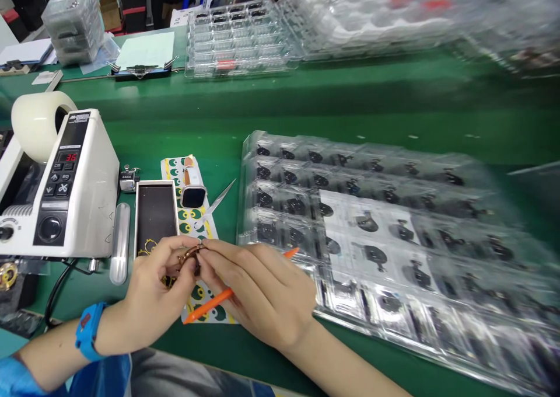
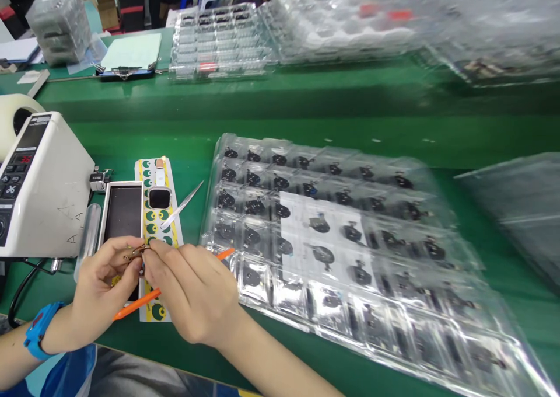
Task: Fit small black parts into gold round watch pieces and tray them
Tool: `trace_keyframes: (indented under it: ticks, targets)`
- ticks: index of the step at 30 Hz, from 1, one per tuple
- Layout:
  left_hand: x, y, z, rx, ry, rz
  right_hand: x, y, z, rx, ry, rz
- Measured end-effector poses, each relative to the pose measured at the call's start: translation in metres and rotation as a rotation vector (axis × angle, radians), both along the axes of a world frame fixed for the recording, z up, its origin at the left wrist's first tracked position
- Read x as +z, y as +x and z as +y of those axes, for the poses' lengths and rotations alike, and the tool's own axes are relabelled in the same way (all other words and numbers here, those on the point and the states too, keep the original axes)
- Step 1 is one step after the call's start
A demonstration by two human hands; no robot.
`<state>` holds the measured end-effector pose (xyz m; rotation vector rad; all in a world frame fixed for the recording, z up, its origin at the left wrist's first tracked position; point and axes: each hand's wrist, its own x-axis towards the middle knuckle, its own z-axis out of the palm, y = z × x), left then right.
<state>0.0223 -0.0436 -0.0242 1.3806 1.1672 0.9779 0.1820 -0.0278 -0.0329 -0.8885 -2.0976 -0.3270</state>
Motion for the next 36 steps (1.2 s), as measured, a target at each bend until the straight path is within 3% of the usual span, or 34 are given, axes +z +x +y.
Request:
trace_keyframes:
  ticks: [5, 8, 13, 17, 20, 22, 26, 30, 36]
  targets:
    - [0.000, 0.000, -0.002, -0.023, 0.007, -0.024, -0.003, -0.004, -0.002, -0.032, 0.000, 0.033]
    - [0.000, 0.000, 0.001, -0.001, -0.065, -0.110, -0.003, -0.006, -0.002, -0.037, -0.039, 0.070]
    - [0.007, -0.002, 0.016, 0.084, -0.290, -0.293, 0.003, -0.001, -0.005, 0.064, -0.314, 0.351]
    - [0.013, -0.007, 0.023, 0.065, -0.341, -0.343, 0.014, 0.008, -0.005, 0.128, -0.540, 0.574]
    - [0.015, -0.010, 0.023, 0.012, -0.361, -0.347, 0.020, 0.010, -0.003, 0.173, -0.770, 0.491]
    - [0.016, -0.010, 0.022, -0.037, -0.393, -0.358, 0.021, 0.009, -0.002, 0.258, -0.840, 0.408]
    - [0.019, -0.010, 0.021, -0.086, -0.415, -0.333, 0.018, 0.004, -0.003, 0.370, -0.825, 0.355]
    - [0.019, -0.008, 0.021, -0.067, -0.386, -0.300, 0.015, -0.001, -0.006, 0.369, -0.802, 0.332]
    - [0.020, -0.006, 0.021, -0.083, -0.422, -0.316, 0.016, -0.002, -0.007, 0.322, -0.980, 0.342]
